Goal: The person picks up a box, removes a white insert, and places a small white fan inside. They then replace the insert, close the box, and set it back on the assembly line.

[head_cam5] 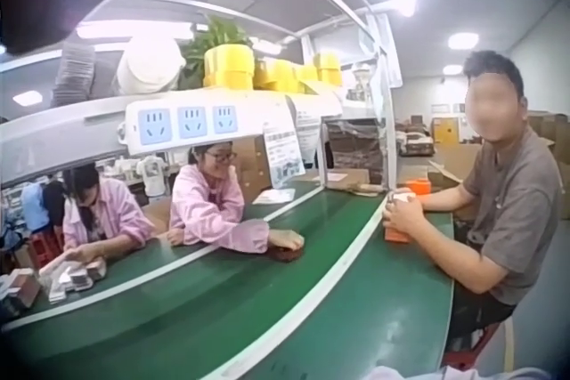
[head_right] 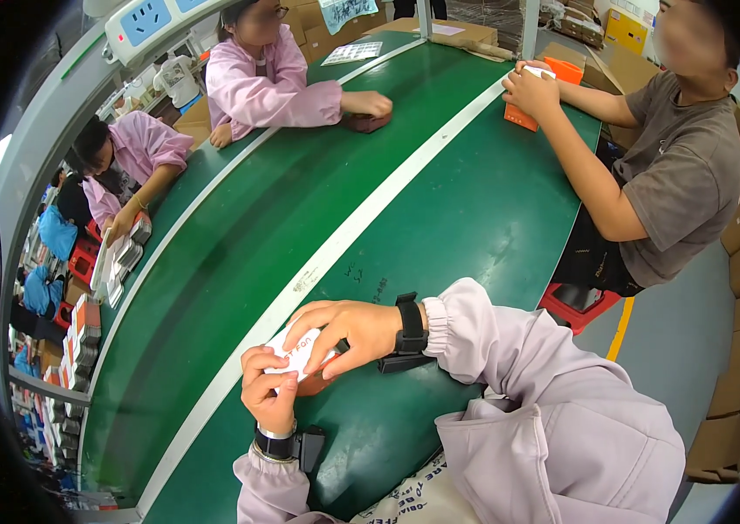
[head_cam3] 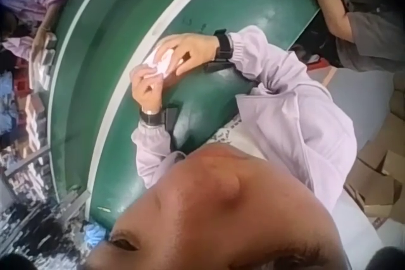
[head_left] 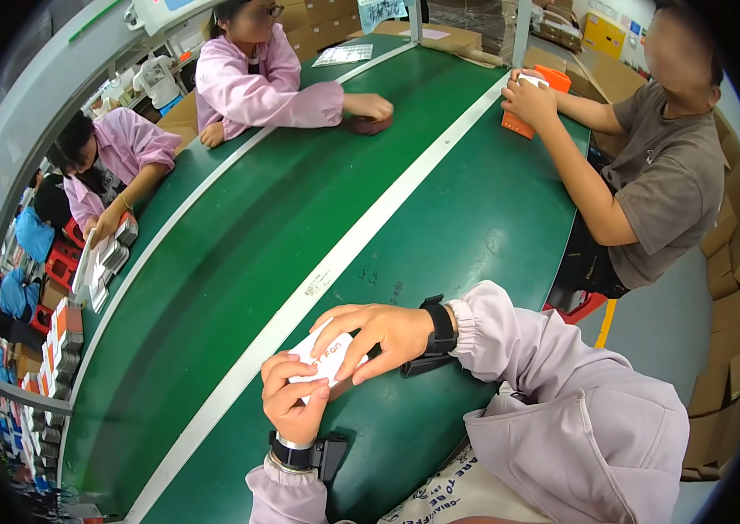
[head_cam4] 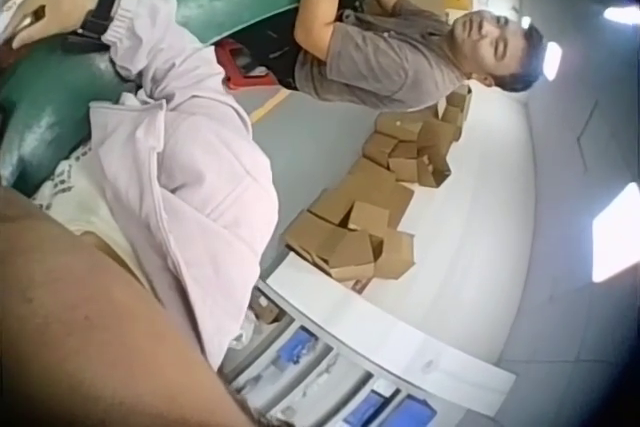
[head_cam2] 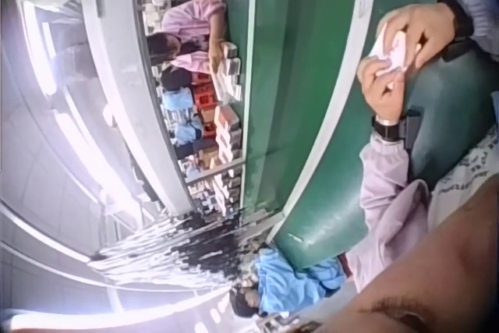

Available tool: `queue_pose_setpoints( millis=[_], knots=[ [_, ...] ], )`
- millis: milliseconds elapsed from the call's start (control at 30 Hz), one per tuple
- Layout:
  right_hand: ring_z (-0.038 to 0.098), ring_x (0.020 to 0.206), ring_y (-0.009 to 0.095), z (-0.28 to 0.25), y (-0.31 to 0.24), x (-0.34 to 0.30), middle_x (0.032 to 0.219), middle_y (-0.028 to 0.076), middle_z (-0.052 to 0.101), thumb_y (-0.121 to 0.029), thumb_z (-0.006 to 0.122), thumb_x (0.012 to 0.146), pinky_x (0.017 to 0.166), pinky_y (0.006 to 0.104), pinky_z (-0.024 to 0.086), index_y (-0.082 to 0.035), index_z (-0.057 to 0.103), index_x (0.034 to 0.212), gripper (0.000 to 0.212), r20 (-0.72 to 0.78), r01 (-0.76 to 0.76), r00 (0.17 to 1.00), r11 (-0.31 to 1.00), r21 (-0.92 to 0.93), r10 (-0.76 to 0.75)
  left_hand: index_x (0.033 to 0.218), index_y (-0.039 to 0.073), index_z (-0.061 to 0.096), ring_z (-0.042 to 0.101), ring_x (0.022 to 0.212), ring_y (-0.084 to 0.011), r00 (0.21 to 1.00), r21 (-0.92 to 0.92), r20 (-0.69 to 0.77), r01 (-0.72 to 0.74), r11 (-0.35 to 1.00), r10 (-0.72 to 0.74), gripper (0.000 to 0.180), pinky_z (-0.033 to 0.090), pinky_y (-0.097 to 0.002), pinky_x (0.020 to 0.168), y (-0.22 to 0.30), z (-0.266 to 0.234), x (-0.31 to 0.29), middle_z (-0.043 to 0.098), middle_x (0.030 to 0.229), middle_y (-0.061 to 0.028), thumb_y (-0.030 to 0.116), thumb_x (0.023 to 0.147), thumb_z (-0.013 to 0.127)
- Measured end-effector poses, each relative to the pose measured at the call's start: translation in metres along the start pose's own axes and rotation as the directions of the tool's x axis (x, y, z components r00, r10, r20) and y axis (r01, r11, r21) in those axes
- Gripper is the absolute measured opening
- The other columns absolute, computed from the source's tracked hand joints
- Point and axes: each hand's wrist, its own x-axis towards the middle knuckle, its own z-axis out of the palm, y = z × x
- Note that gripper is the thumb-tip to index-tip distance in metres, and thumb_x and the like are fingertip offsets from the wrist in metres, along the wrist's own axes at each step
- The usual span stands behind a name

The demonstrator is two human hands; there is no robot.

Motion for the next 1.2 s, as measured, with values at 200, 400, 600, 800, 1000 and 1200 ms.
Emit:
queue_pose_setpoints(
  millis=[200, 400, 600, 800, 1000, 1200],
  knots=[
    [0.043, 0.097, 0.029, -0.007, 0.001, -0.005, 0.102, 0.007, 0.051, -0.007, 0.065, 0.064, 0.086, 0.0398, 0.034, -0.007, 0.059, 0.072, 0.01, -0.122, -0.022, 0.992, 0.994, -0.107, 0.009, 0.065, 0.005, 0.062, 0.046, 0.092, -0.026, 0.998, 0.169, -0.054, 0.029, 0.985, -0.02, 0.007, 0.038, -0.0364, 0.079, 0.0, 0.001, 0.0, 0.055, 0.084, -0.006, 0.003, 0.059, 0.063],
    [0.045, 0.094, 0.027, -0.052, 0.025, -0.024, 0.097, 0.007, 0.052, -0.005, 0.063, 0.064, 0.082, 0.0367, 0.035, -0.007, 0.051, 0.071, 0.014, -0.53, -0.311, 0.848, 0.808, -0.5, -0.001, 0.08, 0.002, 0.059, 0.046, 0.096, -0.0216, 0.979, 0.315, 0.024, 0.184, 0.931, -0.202, 0.009, 0.035, -0.0322, 0.084, -0.006, -0.018, -0.012, 0.053, 0.093, -0.0084, 0.005, 0.071, 0.057],
    [0.044, 0.097, 0.031, -0.138, 0.045, -0.097, 0.098, 0.011, 0.052, -0.002, 0.057, 0.067, 0.084, 0.0363, 0.034, -0.006, 0.046, 0.081, 0.019, -0.813, -0.737, 0.488, 0.349, -0.578, -0.316, 0.087, -0.002, 0.054, 0.049, 0.087, -0.0144, 0.727, -0.128, -0.263, 0.626, 0.77, -0.634, 0.011, 0.039, -0.0254, 0.077, -0.022, -0.091, -0.074, 0.053, 0.093, -0.0074, 0.002, 0.079, 0.048],
    [0.046, 0.094, 0.028, -0.136, 0.02, -0.084, 0.092, 0.01, 0.053, -0.004, 0.056, 0.069, 0.083, 0.0357, 0.035, -0.005, 0.048, 0.081, 0.014, -0.776, -0.863, 0.332, 0.16, -0.48, -0.536, 0.084, 0.001, 0.053, 0.05, 0.076, -0.0112, 0.563, -0.211, -0.479, 0.672, 0.71, -0.674, 0.015, 0.039, -0.022, 0.067, -0.017, -0.151, -0.128, 0.054, 0.084, -0.0055, 0.014, 0.083, 0.047],
    [0.052, 0.075, 0.012, -0.117, 0.032, -0.08, 0.077, 0.003, 0.055, -0.006, 0.056, 0.074, 0.067, 0.0244, 0.041, -0.003, 0.05, 0.081, 0.01, -0.941, -0.626, 0.337, 0.746, -0.228, -0.005, 0.083, 0.002, 0.054, 0.049, 0.076, -0.0099, 0.547, -0.082, -0.49, 0.746, 0.661, -0.678, 0.015, 0.038, -0.0209, 0.066, -0.012, -0.155, -0.126, 0.055, 0.083, -0.0041, 0.015, 0.083, 0.047],
    [0.045, 0.061, 0.003, -0.111, 0.054, -0.085, 0.066, -0.003, 0.049, -0.012, 0.054, 0.078, 0.056, 0.0186, 0.038, -0.003, 0.052, 0.079, 0.01, -0.812, -0.711, 0.457, 0.697, -0.09, 0.362, 0.083, 0.001, 0.055, 0.048, 0.077, -0.01, 0.621, 0.02, -0.4, 0.741, 0.671, -0.674, 0.014, 0.038, -0.0213, 0.068, -0.011, -0.154, -0.125, 0.055, 0.085, -0.004, 0.014, 0.083, 0.048]
  ],
)
